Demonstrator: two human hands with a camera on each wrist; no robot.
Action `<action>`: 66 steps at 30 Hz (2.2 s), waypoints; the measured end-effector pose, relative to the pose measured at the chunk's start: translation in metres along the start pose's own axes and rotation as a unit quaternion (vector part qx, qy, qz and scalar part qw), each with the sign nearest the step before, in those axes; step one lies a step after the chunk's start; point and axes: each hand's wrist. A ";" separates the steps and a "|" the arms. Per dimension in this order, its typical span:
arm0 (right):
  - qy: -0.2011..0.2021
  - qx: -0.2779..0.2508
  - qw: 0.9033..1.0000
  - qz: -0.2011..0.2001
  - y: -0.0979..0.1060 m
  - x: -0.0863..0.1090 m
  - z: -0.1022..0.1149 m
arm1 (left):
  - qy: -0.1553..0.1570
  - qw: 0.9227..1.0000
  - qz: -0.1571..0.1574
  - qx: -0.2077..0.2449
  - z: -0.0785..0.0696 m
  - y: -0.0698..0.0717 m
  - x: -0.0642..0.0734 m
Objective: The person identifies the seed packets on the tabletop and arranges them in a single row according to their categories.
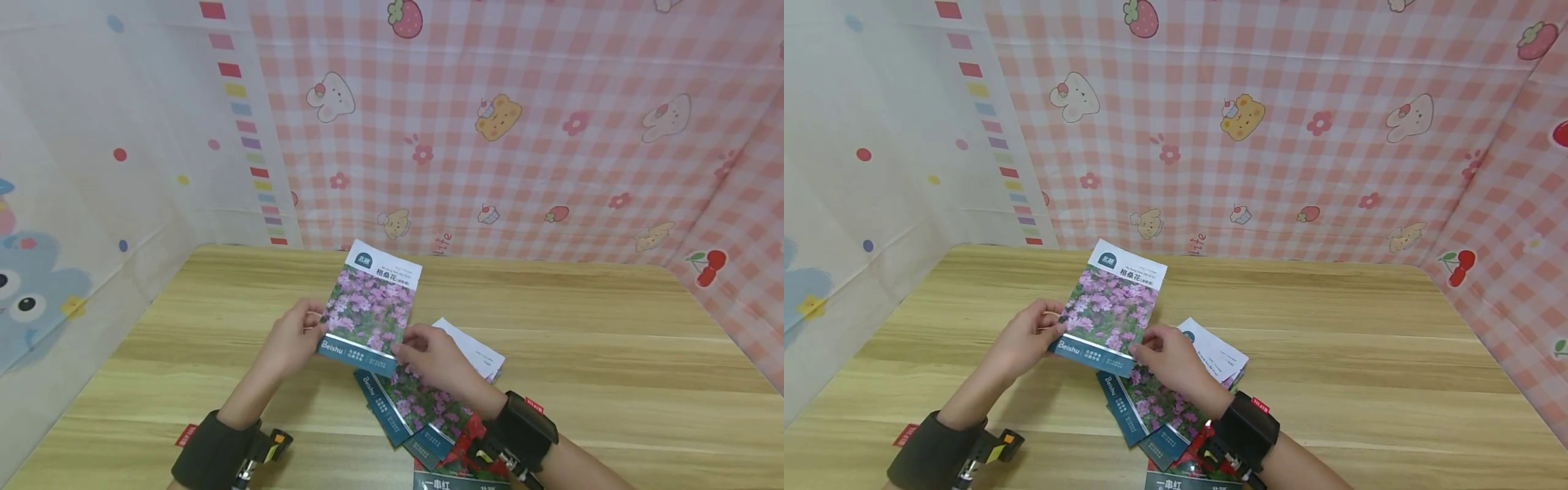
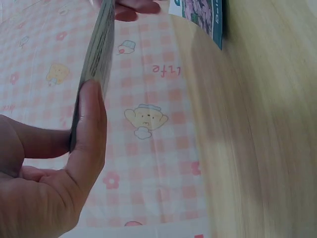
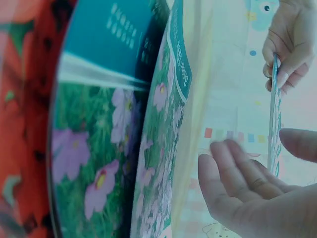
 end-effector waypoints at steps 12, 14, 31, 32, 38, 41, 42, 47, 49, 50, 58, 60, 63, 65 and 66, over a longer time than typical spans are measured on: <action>-0.072 -0.132 0.988 -0.038 -0.002 -0.001 0.007 | 0.008 1.000 0.007 -0.012 0.001 -0.001 0.005; -0.068 -0.143 0.987 -0.034 -0.002 -0.001 0.007 | 0.007 1.000 0.005 -0.014 0.001 -0.001 0.005; -0.037 -0.164 0.986 -0.009 -0.003 0.001 0.005 | 0.001 1.000 0.002 -0.029 0.004 0.007 0.008; -0.034 -0.162 0.986 -0.009 -0.004 0.001 0.005 | 0.000 1.000 0.004 -0.028 0.004 0.008 0.008; -0.034 -0.136 0.990 -0.018 -0.007 0.002 0.009 | -0.015 1.000 0.021 -0.015 0.006 0.021 0.009; -0.026 -0.112 0.993 -0.009 -0.009 0.002 0.011 | -0.018 1.000 0.022 -0.013 0.008 0.032 0.009; -0.019 -0.101 0.995 -0.004 -0.010 0.002 0.012 | -0.018 1.000 0.021 -0.014 0.009 0.035 0.009; 0.003 -0.061 0.998 0.016 -0.015 0.001 0.014 | -0.008 0.999 0.021 -0.045 0.016 0.053 0.010; 0.006 -0.046 0.999 0.026 -0.017 0.001 0.015 | -0.004 0.998 0.022 -0.062 0.019 0.058 0.009; 0.006 -0.040 0.999 0.033 -0.018 0.001 0.015 | -0.002 0.997 0.021 -0.070 0.021 0.061 0.009; 0.036 -0.030 0.994 0.098 -0.027 0.005 0.018 | 0.013 0.989 0.003 -0.145 0.035 0.077 0.004; 0.049 -0.024 0.993 0.106 -0.029 0.006 0.018 | 0.019 0.988 0.006 -0.155 0.039 0.081 0.003; 0.071 0.001 0.991 0.113 -0.032 0.007 0.020 | 0.032 0.986 0.009 -0.166 0.046 0.087 0.001; 0.084 0.023 0.989 0.116 -0.033 0.007 0.021 | 0.041 0.985 0.011 -0.168 0.050 0.091 -0.001; 0.088 0.034 0.988 0.120 -0.033 0.007 0.021 | 0.046 0.985 0.012 -0.168 0.052 0.092 -0.001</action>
Point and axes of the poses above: each hand's wrist, its own x-axis away from the middle knuckle, its own y-axis out of the back of the hand, z = x × y, and after that the axes turned 12 degrees about y, right-handed
